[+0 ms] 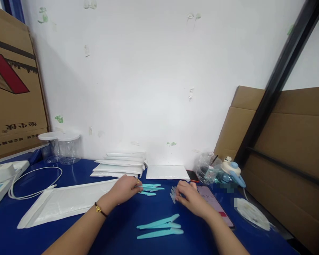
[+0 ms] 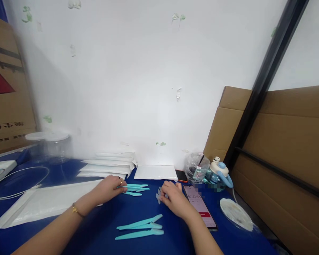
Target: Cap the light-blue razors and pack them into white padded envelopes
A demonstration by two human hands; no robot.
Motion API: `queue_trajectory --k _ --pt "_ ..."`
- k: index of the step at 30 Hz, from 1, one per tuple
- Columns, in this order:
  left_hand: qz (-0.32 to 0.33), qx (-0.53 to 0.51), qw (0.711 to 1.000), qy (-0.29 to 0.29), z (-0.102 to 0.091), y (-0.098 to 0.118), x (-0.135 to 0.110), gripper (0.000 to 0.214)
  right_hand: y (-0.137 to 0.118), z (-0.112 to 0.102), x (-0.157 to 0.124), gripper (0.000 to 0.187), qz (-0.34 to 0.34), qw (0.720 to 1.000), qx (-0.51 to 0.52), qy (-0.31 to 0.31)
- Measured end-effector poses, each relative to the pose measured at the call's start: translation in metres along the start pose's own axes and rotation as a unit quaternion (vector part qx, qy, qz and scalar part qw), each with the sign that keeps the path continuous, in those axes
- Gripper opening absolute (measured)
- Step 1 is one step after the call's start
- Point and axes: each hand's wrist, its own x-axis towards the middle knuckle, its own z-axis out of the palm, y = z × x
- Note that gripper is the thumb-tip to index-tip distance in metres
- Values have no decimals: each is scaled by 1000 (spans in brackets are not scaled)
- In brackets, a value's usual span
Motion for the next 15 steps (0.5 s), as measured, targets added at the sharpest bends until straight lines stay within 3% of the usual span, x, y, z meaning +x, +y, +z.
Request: queue_trajectory --k 4,7,12,15 --pt "-51 15 999 10 2 -24 -2 21 14 -2 -1 8 57 998 -10 34" --pt "-60 9 998 32 5 -25 -2 16 7 -6 -5 7 55 998 13 21" --pt "-34 -62 997 33 4 1 -4 21 -7 0 -10 17 12 991 58 -119" --pt "25 -107 994 -11 6 22 -8 22 -7 10 -9 14 9 987 72 -144"
